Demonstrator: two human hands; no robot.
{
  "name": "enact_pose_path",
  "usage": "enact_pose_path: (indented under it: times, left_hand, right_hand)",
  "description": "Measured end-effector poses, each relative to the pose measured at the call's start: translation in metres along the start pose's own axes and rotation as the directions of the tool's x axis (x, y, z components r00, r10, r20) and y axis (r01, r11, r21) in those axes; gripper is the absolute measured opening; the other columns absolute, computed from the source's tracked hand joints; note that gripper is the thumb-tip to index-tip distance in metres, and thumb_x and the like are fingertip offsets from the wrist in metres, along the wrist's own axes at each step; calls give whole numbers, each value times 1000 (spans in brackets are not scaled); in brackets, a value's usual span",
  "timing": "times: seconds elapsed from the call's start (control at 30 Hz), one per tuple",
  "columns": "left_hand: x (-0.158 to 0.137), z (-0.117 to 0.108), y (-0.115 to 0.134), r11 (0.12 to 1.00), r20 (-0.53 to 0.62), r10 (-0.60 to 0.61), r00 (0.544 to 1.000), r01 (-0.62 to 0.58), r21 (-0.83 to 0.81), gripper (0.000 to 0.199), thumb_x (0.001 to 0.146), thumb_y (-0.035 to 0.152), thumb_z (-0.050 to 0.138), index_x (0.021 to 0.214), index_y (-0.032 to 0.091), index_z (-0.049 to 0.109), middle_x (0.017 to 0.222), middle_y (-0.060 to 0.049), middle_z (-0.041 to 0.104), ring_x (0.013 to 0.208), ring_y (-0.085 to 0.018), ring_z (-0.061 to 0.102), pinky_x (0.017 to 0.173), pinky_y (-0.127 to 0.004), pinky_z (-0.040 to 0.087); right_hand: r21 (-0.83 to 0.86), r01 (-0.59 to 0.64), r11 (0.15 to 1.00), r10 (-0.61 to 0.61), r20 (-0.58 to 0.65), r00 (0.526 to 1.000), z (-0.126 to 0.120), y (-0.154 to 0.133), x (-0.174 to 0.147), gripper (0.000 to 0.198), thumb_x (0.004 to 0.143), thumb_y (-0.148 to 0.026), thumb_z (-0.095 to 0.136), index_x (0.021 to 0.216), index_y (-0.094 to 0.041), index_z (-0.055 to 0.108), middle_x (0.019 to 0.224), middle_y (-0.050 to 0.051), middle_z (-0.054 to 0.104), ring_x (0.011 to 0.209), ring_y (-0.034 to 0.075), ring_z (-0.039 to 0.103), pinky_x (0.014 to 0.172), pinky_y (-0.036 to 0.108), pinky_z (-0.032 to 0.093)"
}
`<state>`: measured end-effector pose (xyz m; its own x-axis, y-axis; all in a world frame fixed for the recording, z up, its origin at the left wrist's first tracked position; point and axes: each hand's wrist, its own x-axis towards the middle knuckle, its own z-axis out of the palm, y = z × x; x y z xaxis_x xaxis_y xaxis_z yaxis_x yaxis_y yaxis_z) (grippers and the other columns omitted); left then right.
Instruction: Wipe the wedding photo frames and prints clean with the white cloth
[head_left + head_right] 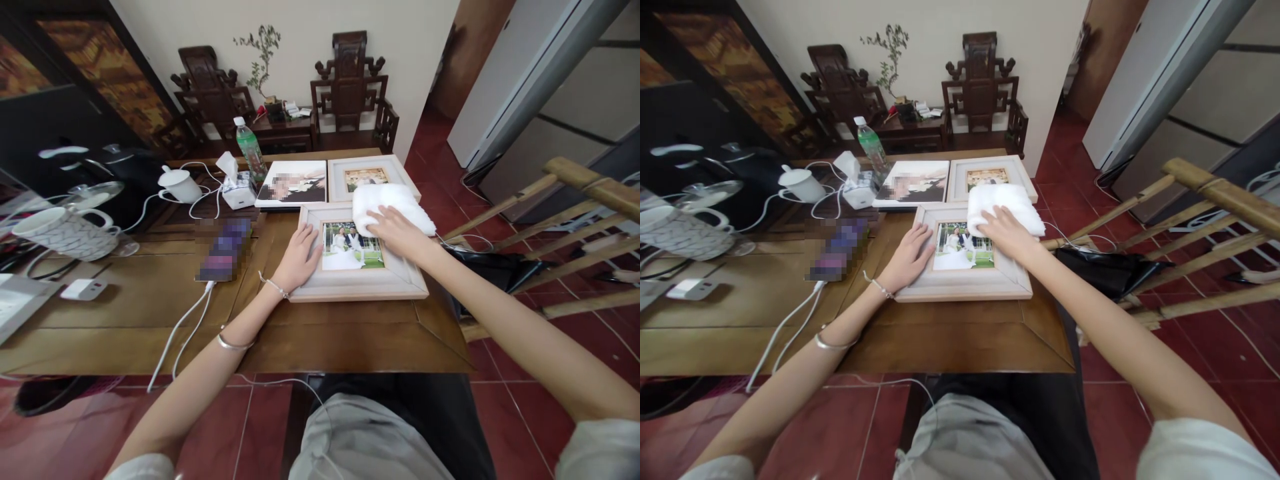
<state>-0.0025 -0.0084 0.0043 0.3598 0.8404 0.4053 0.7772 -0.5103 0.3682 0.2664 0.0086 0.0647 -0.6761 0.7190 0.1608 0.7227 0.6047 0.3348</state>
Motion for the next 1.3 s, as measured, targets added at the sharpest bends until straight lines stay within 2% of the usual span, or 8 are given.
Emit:
enact_pose_path:
  times: [0.1, 0.23, 0.4, 0.57, 0.8, 1.0, 1.13, 1.3]
  left_hand:
    - [0, 0, 1, 1000, -4, -9, 1000, 9, -7, 46, 94, 33, 41, 128, 4, 52, 142, -21, 46, 140, -31, 31, 116, -50, 27]
    - [1, 1, 1, 1000, -11, -16, 1000, 16, -21, 47, 94, 33, 41, 128, 2, 53, 141, -22, 47, 140, -31, 31, 117, -47, 26]
    - [1, 1, 2, 1000, -4, -24, 1000, 24, -20, 46, 94, 34, 40, 128, 6, 53, 141, -19, 47, 140, -30, 31, 116, -49, 27]
    - [1, 1, 1, 1000, 5, -7, 1000, 7, -23, 47, 94, 36, 39, 130, 9, 51, 142, -18, 47, 141, -31, 29, 115, -53, 27]
    - [1, 1, 0, 1000, -1, -3, 1000, 3, -11, 45, 94, 36, 41, 129, 10, 53, 141, -16, 49, 139, -31, 32, 115, -52, 28]
    - [1, -2, 2, 1000, 10, -11, 1000, 11, -16, 45, 94, 35, 41, 129, 8, 52, 142, -18, 47, 140, -31, 31, 115, -51, 27]
    - [1, -1, 2, 1000, 15, -19, 1000, 19, -20, 46, 94, 35, 41, 129, 8, 52, 142, -18, 47, 140, -31, 30, 116, -51, 27]
    - [1, 1, 2, 1000, -11, -19, 1000, 19, -20, 46, 94, 35, 42, 128, 7, 53, 141, -19, 48, 140, -31, 31, 116, -50, 27]
  right_hand:
    - [19, 70, 997, -70, 32, 997, -15, -19, -23, 40, 77, 6, 43, 104, -13, 65, 127, 16, 58, 122, 32, 48, 102, 49, 35]
    - [137, 123, 983, -141, 130, 981, -57, -53, -67, 40, 70, 9, 45, 98, -14, 63, 119, 17, 61, 116, 33, 53, 95, 47, 42]
    - [325, 161, 932, -200, 89, 976, -85, -78, -93, 43, 68, 9, 43, 98, -17, 59, 120, 14, 60, 113, 30, 56, 90, 42, 47]
    - [315, 71, 946, -91, 50, 995, -61, -67, -67, 45, 72, 12, 40, 104, -13, 61, 126, 18, 58, 122, 30, 51, 97, 46, 45]
    - [137, -161, 977, 170, -54, 984, -19, -14, 6, 53, 78, 10, 33, 116, -13, 61, 156, 12, 25, 139, 37, 27, 107, 59, 31]
    - [66, -59, 996, 52, 103, 993, -7, -17, 16, 51, 77, 9, 41, 117, -14, 61, 147, 17, 41, 133, 38, 36, 102, 59, 32]
    - [101, 35, 994, -52, 175, 983, -34, -37, -17, 49, 72, 11, 40, 108, -14, 62, 139, 19, 48, 121, 36, 48, 94, 50, 40]
    - [377, 81, 923, -182, 242, 953, -93, -67, -66, 44, 69, 10, 41, 96, -18, 62, 104, 12, 65, 95, 26, 62, 81, 36, 46]
